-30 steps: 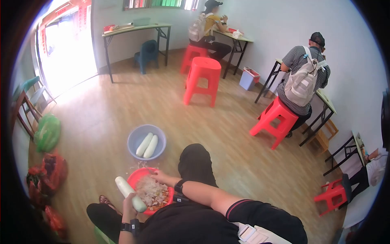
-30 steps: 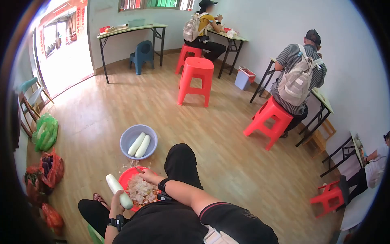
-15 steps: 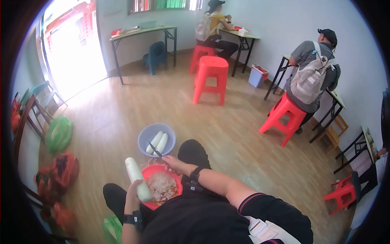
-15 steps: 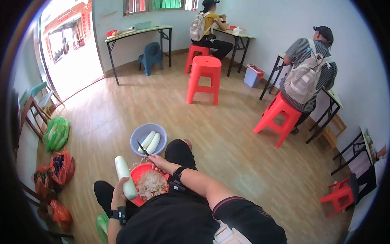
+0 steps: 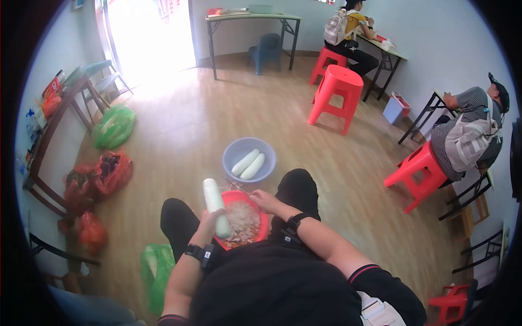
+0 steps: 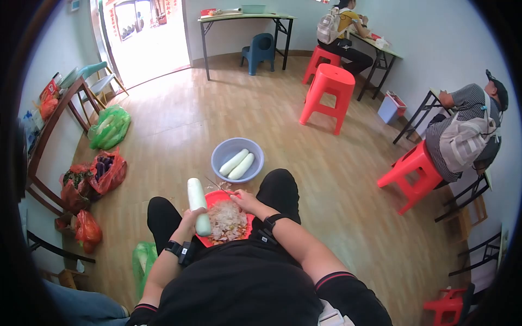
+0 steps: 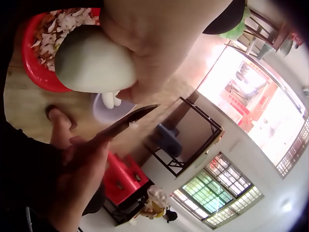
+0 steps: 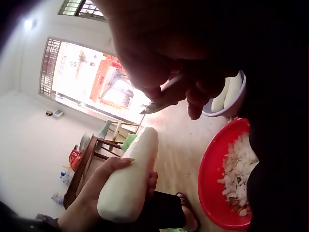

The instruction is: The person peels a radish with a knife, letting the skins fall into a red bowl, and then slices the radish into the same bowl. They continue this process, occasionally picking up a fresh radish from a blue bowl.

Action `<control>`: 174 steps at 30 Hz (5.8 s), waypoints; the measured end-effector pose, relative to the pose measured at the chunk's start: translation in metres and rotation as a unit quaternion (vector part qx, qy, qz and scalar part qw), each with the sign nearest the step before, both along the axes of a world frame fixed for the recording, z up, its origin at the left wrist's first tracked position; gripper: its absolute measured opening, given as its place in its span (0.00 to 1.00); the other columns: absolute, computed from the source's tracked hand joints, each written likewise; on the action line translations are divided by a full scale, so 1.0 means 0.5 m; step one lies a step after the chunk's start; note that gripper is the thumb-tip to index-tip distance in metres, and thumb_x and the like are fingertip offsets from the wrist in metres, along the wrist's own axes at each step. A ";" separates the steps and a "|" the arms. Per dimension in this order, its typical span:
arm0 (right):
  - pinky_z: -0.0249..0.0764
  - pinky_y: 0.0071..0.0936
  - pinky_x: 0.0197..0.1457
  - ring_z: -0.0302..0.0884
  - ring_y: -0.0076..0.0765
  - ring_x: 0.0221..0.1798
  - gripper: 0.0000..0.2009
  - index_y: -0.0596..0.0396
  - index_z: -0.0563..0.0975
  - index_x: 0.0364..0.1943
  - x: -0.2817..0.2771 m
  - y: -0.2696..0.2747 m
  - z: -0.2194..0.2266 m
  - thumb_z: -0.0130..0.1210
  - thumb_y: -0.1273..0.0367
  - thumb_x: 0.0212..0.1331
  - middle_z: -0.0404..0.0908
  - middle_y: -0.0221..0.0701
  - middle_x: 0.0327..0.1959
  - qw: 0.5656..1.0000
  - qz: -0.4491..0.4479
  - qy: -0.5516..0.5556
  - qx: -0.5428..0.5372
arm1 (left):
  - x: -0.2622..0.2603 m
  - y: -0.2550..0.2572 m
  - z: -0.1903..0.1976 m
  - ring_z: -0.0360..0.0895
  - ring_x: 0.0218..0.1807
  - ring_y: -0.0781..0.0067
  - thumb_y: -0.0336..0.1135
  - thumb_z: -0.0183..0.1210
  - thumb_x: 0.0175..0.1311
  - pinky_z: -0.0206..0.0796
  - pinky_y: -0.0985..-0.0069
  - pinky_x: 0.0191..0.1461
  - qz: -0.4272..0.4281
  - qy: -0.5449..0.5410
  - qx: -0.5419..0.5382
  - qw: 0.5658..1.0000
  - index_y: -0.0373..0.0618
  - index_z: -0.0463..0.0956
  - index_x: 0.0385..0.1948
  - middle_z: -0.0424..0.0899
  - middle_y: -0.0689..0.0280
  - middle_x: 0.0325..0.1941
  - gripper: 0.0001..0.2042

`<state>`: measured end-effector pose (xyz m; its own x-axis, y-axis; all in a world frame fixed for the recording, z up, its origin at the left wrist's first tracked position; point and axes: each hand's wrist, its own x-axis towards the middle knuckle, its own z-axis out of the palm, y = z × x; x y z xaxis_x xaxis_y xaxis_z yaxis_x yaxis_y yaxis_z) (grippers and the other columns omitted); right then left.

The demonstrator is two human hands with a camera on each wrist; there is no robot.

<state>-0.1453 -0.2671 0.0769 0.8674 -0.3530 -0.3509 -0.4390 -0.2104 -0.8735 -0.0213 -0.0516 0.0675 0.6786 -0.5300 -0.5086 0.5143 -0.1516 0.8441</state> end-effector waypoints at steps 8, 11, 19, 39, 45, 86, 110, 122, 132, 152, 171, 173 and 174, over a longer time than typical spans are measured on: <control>0.75 0.33 0.41 0.81 0.39 0.35 0.25 0.56 0.68 0.56 0.007 0.019 -0.031 0.52 0.53 0.62 0.81 0.44 0.37 0.982 0.076 -0.081 -0.154 | -0.020 0.021 -0.007 0.79 0.30 0.67 0.28 0.65 0.46 0.73 0.68 0.33 -0.049 -0.069 0.033 0.996 0.36 0.71 0.41 0.79 0.60 0.31 0.19; 0.75 0.36 0.48 0.81 0.45 0.44 0.26 0.56 0.68 0.56 0.008 0.027 -0.013 0.53 0.52 0.61 0.81 0.47 0.43 0.967 0.112 -0.102 -0.203 | -0.024 0.036 0.013 0.78 0.32 0.68 0.28 0.66 0.45 0.72 0.69 0.36 -0.081 -0.090 0.071 0.990 0.36 0.72 0.41 0.79 0.62 0.32 0.19; 0.70 0.27 0.57 0.74 0.26 0.53 0.20 0.55 0.70 0.58 0.079 0.062 -0.075 0.55 0.68 0.62 0.78 0.33 0.51 0.962 0.104 -0.237 -0.085 | -0.007 0.052 -0.045 0.79 0.34 0.71 0.29 0.65 0.46 0.73 0.71 0.36 -0.042 -0.114 0.023 0.992 0.38 0.74 0.43 0.80 0.63 0.35 0.19; 0.76 0.37 0.31 0.81 0.43 0.32 0.21 0.45 0.71 0.54 0.063 0.117 -0.039 0.53 0.53 0.60 0.80 0.33 0.41 0.880 0.240 -0.237 -0.334 | -0.007 0.048 -0.037 0.79 0.30 0.73 0.30 0.63 0.51 0.72 0.75 0.30 -0.099 0.007 0.052 0.994 0.40 0.77 0.40 0.81 0.63 0.33 0.14; 0.77 0.41 0.34 0.81 0.46 0.32 0.22 0.46 0.68 0.57 0.071 0.098 -0.031 0.49 0.54 0.63 0.82 0.35 0.32 0.904 0.125 -0.096 -0.398 | -0.014 0.041 -0.015 0.79 0.30 0.70 0.27 0.66 0.41 0.72 0.73 0.32 -0.096 -0.073 0.077 0.990 0.36 0.72 0.42 0.79 0.61 0.32 0.21; 0.76 0.43 0.34 0.82 0.47 0.34 0.26 0.46 0.62 0.61 0.071 0.060 -0.054 0.49 0.52 0.62 0.82 0.38 0.35 0.904 0.082 -0.058 -0.416 | -0.013 0.052 -0.046 0.77 0.45 0.67 0.36 0.71 0.35 0.70 0.72 0.48 -0.221 -0.183 0.130 0.949 0.33 0.68 0.46 0.78 0.57 0.42 0.32; 0.73 0.50 0.39 0.79 0.56 0.36 0.27 0.48 0.63 0.62 0.074 0.059 -0.089 0.46 0.50 0.63 0.82 0.44 0.33 0.910 0.112 0.014 -0.398 | -0.005 0.056 -0.083 0.78 0.47 0.64 0.39 0.72 0.32 0.70 0.70 0.50 -0.251 -0.250 0.226 0.907 0.33 0.70 0.45 0.80 0.53 0.43 0.33; 0.75 0.45 0.36 0.80 0.51 0.33 0.18 0.26 0.67 0.60 0.071 0.075 -0.132 0.41 0.53 0.66 0.81 0.38 0.30 0.896 0.169 -0.006 -0.410 | -0.001 0.081 -0.083 0.77 0.50 0.59 0.42 0.72 0.32 0.70 0.68 0.53 -0.302 -0.192 0.218 0.908 0.35 0.65 0.55 0.78 0.50 0.48 0.41; 0.72 0.43 0.54 0.77 0.47 0.51 0.23 0.42 0.68 0.61 0.079 0.058 -0.153 0.41 0.50 0.66 0.80 0.39 0.48 0.964 0.079 0.066 -0.244 | -0.001 0.089 -0.087 0.79 0.37 0.69 0.33 0.69 0.40 0.71 0.73 0.40 -0.238 -0.130 0.144 0.952 0.32 0.72 0.43 0.80 0.58 0.37 0.26; 0.74 0.42 0.47 0.80 0.49 0.42 0.25 0.45 0.67 0.59 0.054 0.118 -0.059 0.52 0.52 0.61 0.81 0.41 0.41 0.925 0.246 -0.169 -0.234 | -0.006 0.073 -0.088 0.81 0.36 0.68 0.34 0.56 0.59 0.76 0.72 0.40 -0.071 0.100 -0.066 0.990 0.38 0.72 0.47 0.81 0.60 0.38 0.16; 0.74 0.42 0.41 0.81 0.48 0.37 0.27 0.47 0.63 0.61 0.051 0.103 -0.046 0.53 0.53 0.60 0.82 0.39 0.35 0.921 0.178 -0.197 -0.285 | -0.004 0.071 -0.063 0.80 0.42 0.64 0.36 0.59 0.56 0.76 0.69 0.45 -0.084 0.160 -0.101 0.978 0.35 0.67 0.51 0.79 0.57 0.42 0.22; 0.75 0.43 0.40 0.81 0.49 0.36 0.27 0.46 0.63 0.61 0.056 0.093 -0.045 0.53 0.53 0.60 0.82 0.40 0.34 0.934 0.130 -0.137 -0.303 | -0.004 0.075 -0.066 0.80 0.42 0.64 0.36 0.59 0.56 0.76 0.69 0.45 -0.090 0.163 -0.098 0.978 0.34 0.67 0.52 0.79 0.57 0.42 0.23; 0.75 0.43 0.39 0.81 0.50 0.35 0.27 0.46 0.63 0.61 0.058 0.087 -0.043 0.52 0.53 0.61 0.83 0.40 0.33 0.941 0.084 -0.075 -0.319 | -0.007 0.074 -0.059 0.80 0.42 0.64 0.36 0.59 0.56 0.76 0.69 0.46 -0.098 0.168 -0.097 0.976 0.34 0.67 0.52 0.79 0.57 0.42 0.23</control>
